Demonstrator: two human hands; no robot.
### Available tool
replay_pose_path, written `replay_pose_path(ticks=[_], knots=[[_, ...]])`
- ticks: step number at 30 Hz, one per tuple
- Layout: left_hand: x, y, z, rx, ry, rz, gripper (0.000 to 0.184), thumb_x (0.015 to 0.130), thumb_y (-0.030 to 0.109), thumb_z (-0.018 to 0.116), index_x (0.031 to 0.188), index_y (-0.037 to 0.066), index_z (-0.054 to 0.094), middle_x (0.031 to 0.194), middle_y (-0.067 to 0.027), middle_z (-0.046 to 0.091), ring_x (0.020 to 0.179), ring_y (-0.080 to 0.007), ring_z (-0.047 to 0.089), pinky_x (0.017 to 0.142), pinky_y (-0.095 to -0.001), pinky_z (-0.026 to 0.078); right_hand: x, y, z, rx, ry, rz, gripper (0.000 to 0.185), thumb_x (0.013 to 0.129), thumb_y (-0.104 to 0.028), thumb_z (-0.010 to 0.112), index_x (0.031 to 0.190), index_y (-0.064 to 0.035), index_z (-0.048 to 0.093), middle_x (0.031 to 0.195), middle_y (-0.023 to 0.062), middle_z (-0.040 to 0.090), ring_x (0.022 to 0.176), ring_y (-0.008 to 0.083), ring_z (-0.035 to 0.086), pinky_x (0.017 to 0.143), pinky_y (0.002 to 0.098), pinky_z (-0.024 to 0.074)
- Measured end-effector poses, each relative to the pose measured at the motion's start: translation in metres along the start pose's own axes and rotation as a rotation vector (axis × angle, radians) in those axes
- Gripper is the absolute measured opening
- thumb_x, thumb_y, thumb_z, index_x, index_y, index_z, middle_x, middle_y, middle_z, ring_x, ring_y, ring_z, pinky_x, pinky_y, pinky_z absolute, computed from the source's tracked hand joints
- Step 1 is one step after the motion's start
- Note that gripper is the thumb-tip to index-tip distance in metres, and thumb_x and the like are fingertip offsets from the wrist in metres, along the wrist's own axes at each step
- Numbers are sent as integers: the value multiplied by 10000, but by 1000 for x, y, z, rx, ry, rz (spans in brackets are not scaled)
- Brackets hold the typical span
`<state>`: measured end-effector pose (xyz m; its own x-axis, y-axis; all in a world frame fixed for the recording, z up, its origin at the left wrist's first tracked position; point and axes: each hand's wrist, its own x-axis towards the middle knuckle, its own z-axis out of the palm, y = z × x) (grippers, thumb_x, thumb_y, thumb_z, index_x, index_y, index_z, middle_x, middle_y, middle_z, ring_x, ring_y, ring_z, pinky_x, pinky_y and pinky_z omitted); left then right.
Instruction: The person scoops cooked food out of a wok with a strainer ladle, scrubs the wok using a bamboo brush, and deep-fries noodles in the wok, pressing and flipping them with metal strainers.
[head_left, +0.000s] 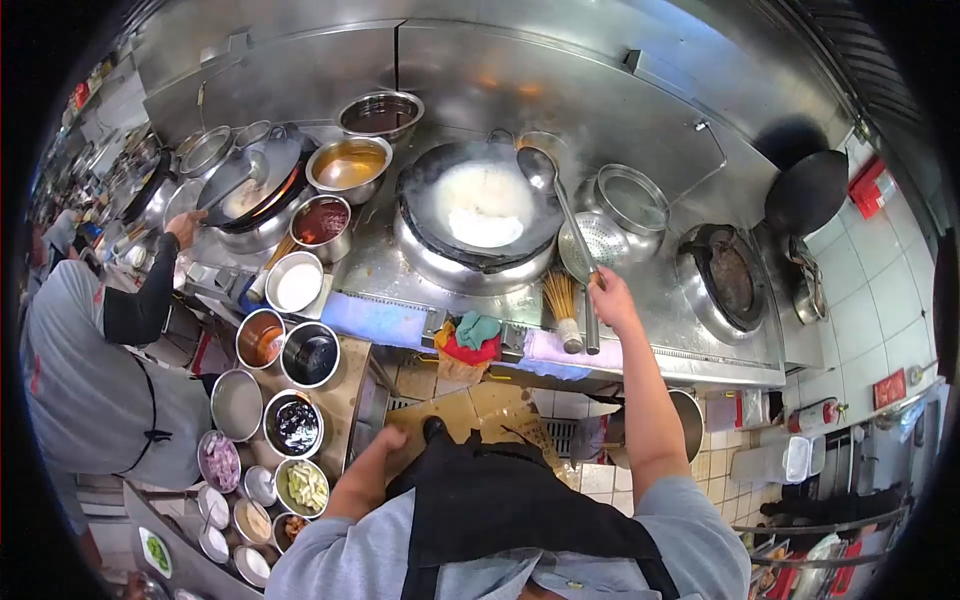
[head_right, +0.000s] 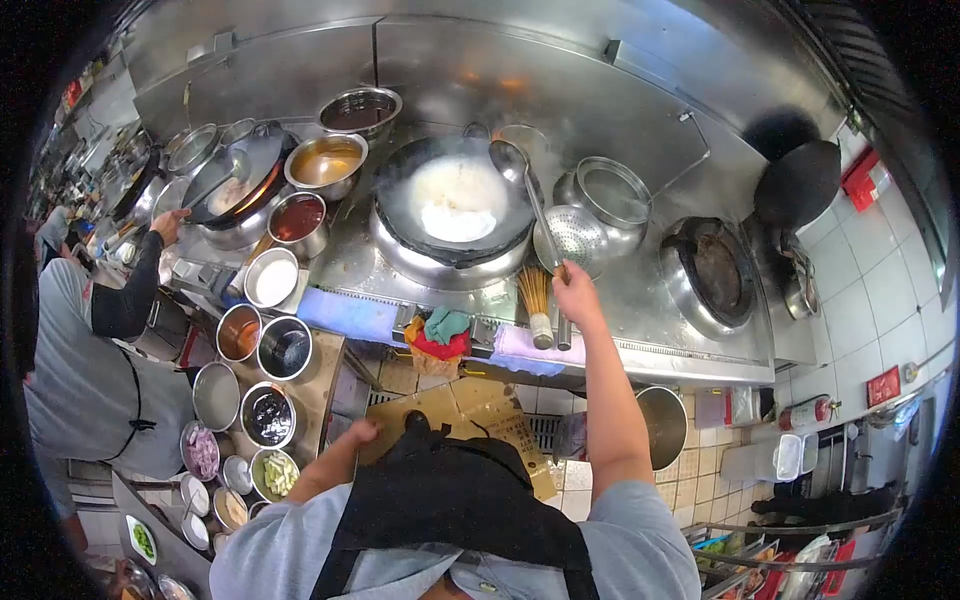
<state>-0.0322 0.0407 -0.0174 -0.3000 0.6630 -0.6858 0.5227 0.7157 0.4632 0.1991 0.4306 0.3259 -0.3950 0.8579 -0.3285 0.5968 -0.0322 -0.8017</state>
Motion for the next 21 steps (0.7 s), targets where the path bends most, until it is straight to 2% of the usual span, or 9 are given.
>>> replay_pose_path(ticks=[2,6,7,8,10,12,13,17,21], knots=[[18,17,-36,-106,91,40,387,769,356,454,989,72,600,993,-177,590,948,-320,554,828,-361,429,40,14,26,-511,360,-398,484,784,-191,522,1226,-26,415,1047,212,563,953,335,554,840,382,431],[45,53,-71,-217,132,145,380,753,339,459,992,77,598,990,-166,595,941,-311,557,806,-362,440,67,-4,57,-465,294,-271,476,772,-185,517,1194,17,430,1101,250,513,1029,368,492,905,380,379],[46,56,-76,-216,144,143,380,753,339,459,992,77,598,990,-166,595,941,-311,557,806,-362,440,84,7,69,-572,392,-467,481,800,-178,506,1241,-23,395,969,194,582,835,312,585,730,376,477],[43,57,-78,-244,156,136,380,756,343,459,993,81,600,991,-170,594,940,-311,558,810,-365,438,98,19,73,-568,391,-477,481,800,-178,506,1241,-23,395,969,194,582,835,312,585,730,376,477],[45,44,-66,-280,175,124,380,759,347,460,995,85,602,992,-175,592,939,-311,559,814,-369,436,83,3,84,74,-74,-92,372,836,-163,481,1190,-58,431,759,85,557,579,164,543,476,294,461],[57,12,-41,-221,163,76,393,768,378,464,998,91,606,975,-183,595,945,-309,557,835,-366,424,79,7,94,278,-210,-58,219,854,-145,465,1062,-76,467,667,5,450,475,58,405,361,208,352],[40,12,-38,-209,103,13,399,785,389,449,1000,91,605,984,-189,590,957,-310,552,841,-369,422,68,1,93,464,-299,3,131,851,-142,465,961,-72,454,683,20,457,475,81,418,367,220,363],[48,-56,34,55,17,-141,400,828,391,408,1005,91,604,1022,-191,577,958,-312,551,824,-391,428,51,4,83,805,-481,180,166,868,-150,464,1021,-93,433,710,40,456,477,82,416,368,191,352],[48,-94,66,290,-8,193,384,842,369,401,990,81,607,974,-164,601,921,-315,564,797,-389,436,39,24,55,1132,-720,357,211,873,-157,464,1066,-76,434,708,33,442,479,59,409,364,174,347]])
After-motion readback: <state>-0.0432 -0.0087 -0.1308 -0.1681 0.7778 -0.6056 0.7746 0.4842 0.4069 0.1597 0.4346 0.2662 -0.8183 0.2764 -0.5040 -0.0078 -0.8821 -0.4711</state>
